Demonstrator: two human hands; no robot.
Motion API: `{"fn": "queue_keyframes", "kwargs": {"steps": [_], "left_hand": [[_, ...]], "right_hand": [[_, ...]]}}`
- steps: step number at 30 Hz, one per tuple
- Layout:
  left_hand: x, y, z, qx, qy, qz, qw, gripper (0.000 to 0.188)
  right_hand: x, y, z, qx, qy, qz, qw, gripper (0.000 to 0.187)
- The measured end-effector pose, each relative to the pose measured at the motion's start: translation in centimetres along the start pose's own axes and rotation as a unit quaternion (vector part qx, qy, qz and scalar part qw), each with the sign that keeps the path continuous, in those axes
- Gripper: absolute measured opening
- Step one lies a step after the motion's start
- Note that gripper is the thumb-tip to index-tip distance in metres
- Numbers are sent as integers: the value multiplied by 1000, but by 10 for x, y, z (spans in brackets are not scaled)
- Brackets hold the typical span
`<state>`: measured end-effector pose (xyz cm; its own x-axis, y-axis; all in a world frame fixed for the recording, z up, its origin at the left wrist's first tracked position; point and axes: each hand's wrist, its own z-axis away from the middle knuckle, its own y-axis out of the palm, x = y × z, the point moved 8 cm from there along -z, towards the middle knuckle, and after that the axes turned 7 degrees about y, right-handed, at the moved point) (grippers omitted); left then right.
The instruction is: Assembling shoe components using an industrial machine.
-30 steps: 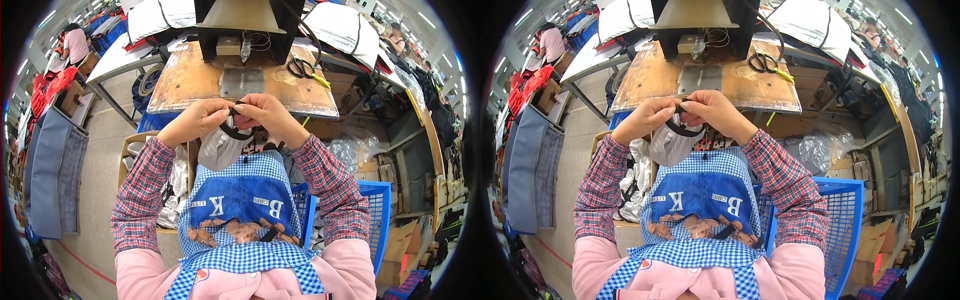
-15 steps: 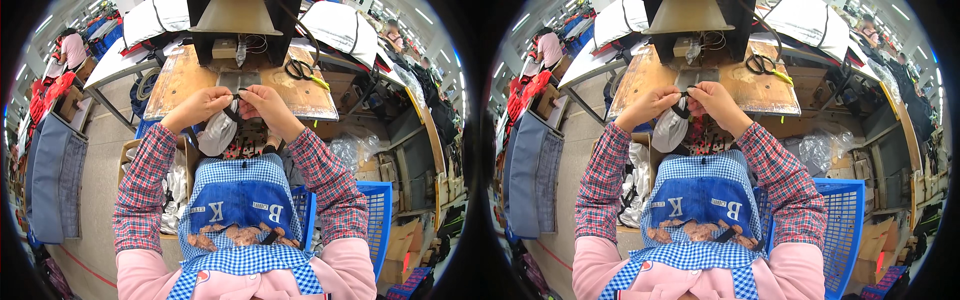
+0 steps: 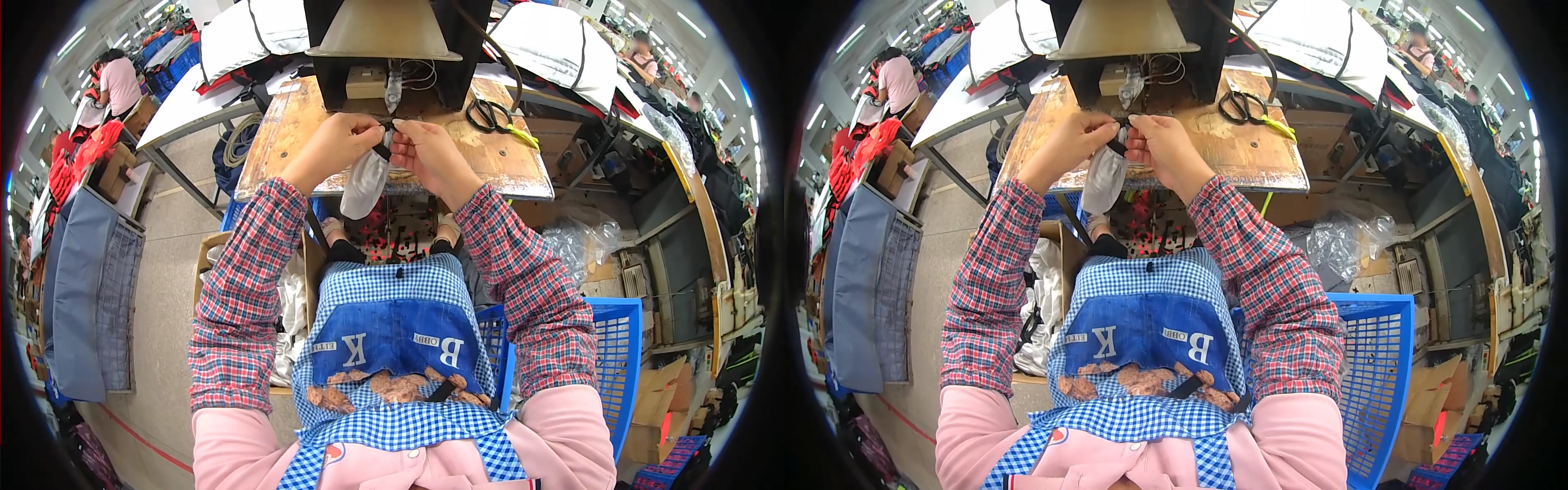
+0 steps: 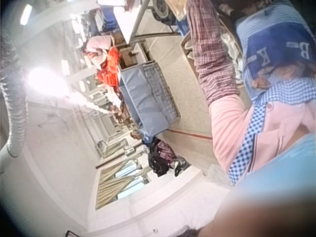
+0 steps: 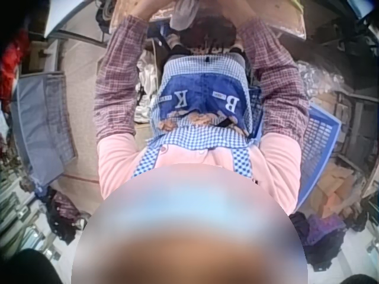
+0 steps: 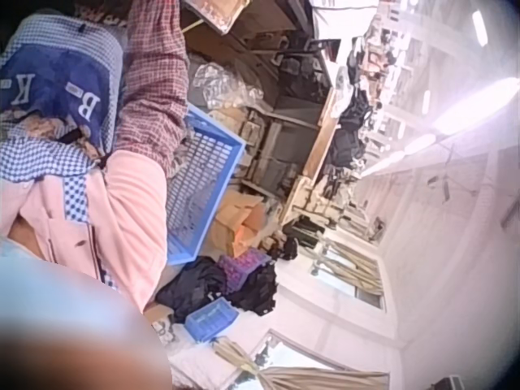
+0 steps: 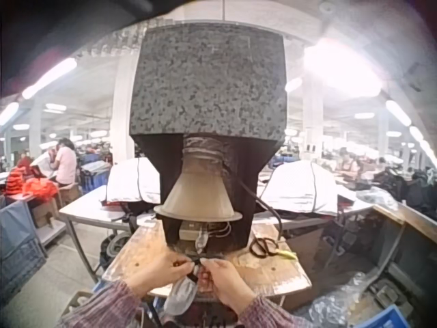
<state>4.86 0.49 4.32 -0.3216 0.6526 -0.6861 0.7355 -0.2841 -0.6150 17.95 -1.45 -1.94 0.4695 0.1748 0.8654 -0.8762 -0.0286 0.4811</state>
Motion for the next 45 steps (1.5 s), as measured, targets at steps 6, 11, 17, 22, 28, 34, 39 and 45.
{"fn": "queue_keyframes", "kwargs": {"steps": [6,11,17,22,28,34,39,45], "left_hand": [[7,1,-6,-8,-27,16,999,32],[6,0,-8,-10,-30,24,999,32],[8,-1,-9,-21,-30,30,999,34],[8,-2,-9,-39,-26,22,999,36],[7,-3,-7,-62,-34,28,997,32],[8,-1,-7,-53,-36,32,997,35],[8,-3,-7,-78,-37,34,996,32],[11,-2,-9,-64,-49,41,996,33]], "right_hand": [[1,-5,-7,-29,6,-29,999,15],[4,-4,-9,-25,3,-30,999,14],[7,-2,-8,-35,-5,-38,999,13],[6,-2,-10,-35,-8,-47,998,13],[4,-4,-10,-44,-13,-60,997,11],[5,-4,-6,-55,-18,-73,996,12],[6,-2,-5,-61,-18,-74,995,12],[8,-2,-3,-56,-21,-74,995,12]]}}
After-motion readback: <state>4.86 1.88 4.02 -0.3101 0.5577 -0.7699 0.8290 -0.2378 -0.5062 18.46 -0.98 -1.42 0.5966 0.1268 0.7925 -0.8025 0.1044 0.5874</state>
